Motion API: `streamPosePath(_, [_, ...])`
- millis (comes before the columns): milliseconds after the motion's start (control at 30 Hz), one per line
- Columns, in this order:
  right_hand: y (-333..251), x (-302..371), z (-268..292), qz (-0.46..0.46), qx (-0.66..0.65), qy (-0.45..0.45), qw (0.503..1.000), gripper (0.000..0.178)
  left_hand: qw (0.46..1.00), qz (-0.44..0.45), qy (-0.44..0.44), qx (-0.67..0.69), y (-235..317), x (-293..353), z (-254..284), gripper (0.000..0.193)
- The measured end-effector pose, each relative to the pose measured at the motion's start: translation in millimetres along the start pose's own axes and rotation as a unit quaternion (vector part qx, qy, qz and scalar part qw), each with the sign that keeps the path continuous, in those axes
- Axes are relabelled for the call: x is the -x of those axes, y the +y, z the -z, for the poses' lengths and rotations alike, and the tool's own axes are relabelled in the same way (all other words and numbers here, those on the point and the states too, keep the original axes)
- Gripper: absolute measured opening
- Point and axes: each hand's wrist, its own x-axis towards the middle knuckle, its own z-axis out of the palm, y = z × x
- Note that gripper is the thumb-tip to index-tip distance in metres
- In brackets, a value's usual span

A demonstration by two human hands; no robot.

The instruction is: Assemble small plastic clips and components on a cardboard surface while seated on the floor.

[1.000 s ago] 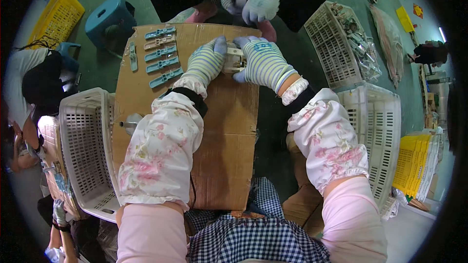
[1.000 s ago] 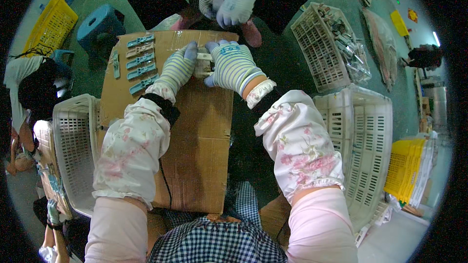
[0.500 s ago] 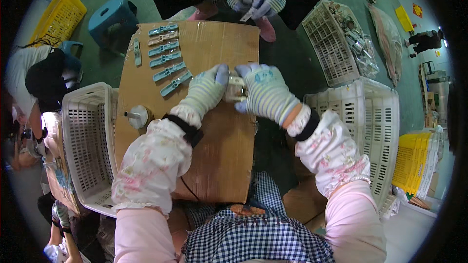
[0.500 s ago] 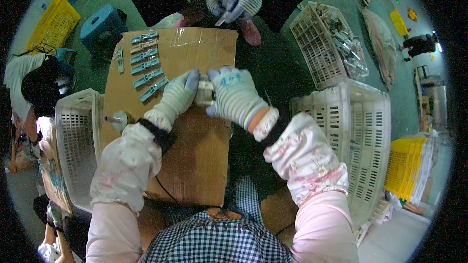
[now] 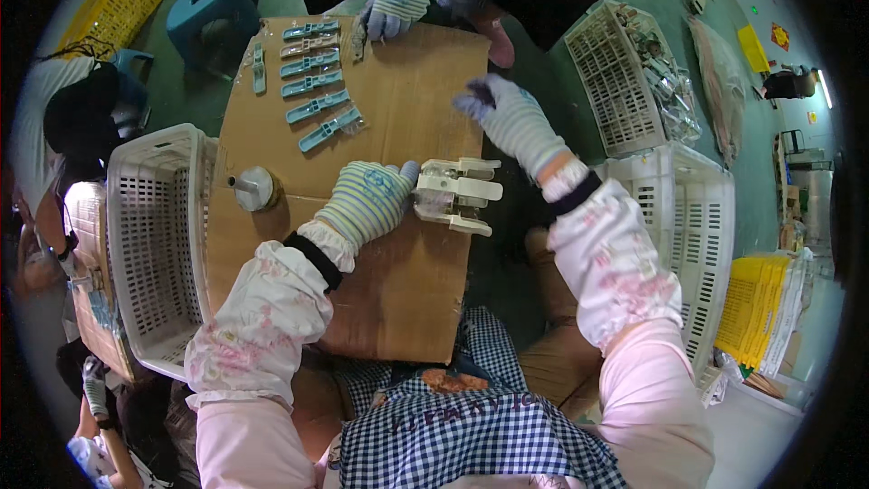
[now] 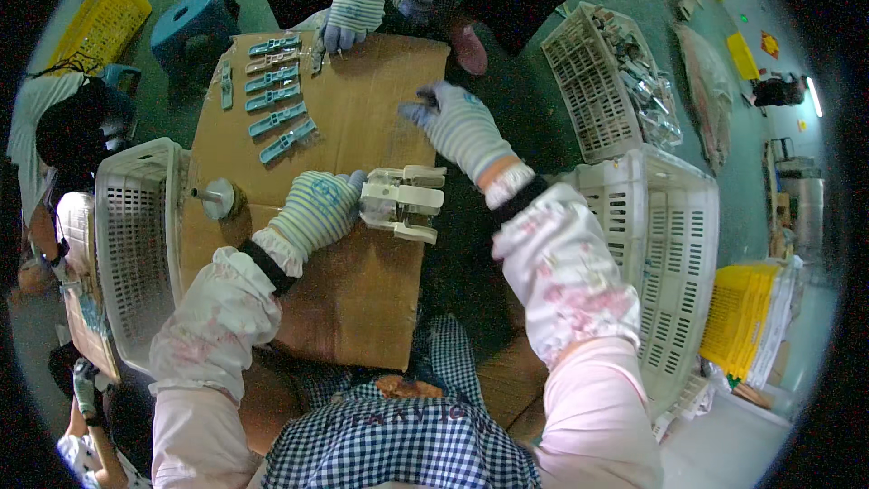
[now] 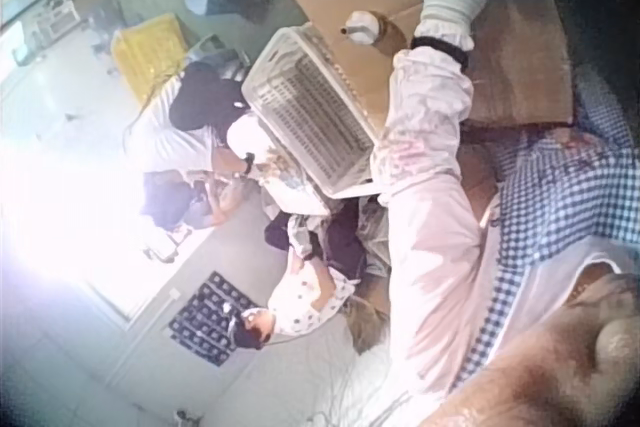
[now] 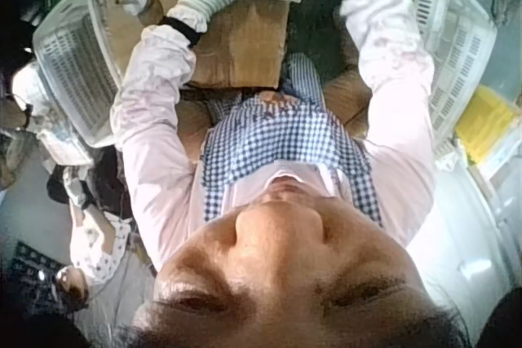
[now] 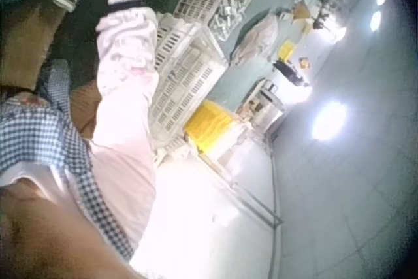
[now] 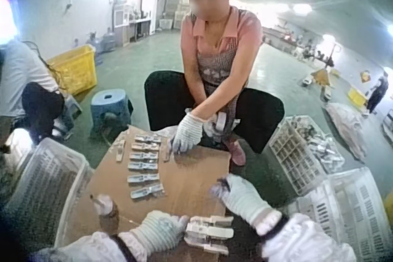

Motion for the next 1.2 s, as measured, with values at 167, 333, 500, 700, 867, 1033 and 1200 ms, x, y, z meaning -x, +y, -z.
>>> streamPosePath(167, [-11.2,-31.2,-22.2,-0.066,0.142,-0.006,0.988,0.070,0.999,-0.013,-0.044,-0.012,-2.8,-5.1,10.1,0.024])
streamPosePath(333, [-14.0,-21.7,-0.8,0.063,0.161,-0.014,0.985,0.039,0.997,0.016,-0.074,-0.022,-3.0,-14.7,4.4,0.025])
streamPosePath(500, [-51.4,22.6,11.0,0.121,-0.039,-0.124,0.984,0.024,0.995,0.041,-0.094,-0.015,0.5,-14.9,14.2,0.029])
streamPosePath(700, [-62.1,82.0,-1.8,0.245,0.074,-0.040,0.966,0.017,0.994,0.044,-0.102,-0.005,1.2,-11.8,17.0,0.025])
streamPosePath(867, [-56.3,111.7,-14.4,0.419,0.233,0.024,0.877,0.025,0.993,0.054,-0.109,-0.010,3.3,-15.3,13.1,0.026])
streamPosePath(1033, [-67.2,134.5,-12.2,0.406,0.233,0.005,0.884,0.043,0.991,0.072,-0.109,-0.004,3.0,-14.1,11.1,0.028])
streamPosePath(1200, [-52.1,108.4,-45.9,0.340,0.325,0.061,0.881,0.047,0.988,0.070,-0.132,0.044,4.5,-22.0,21.1,0.051])
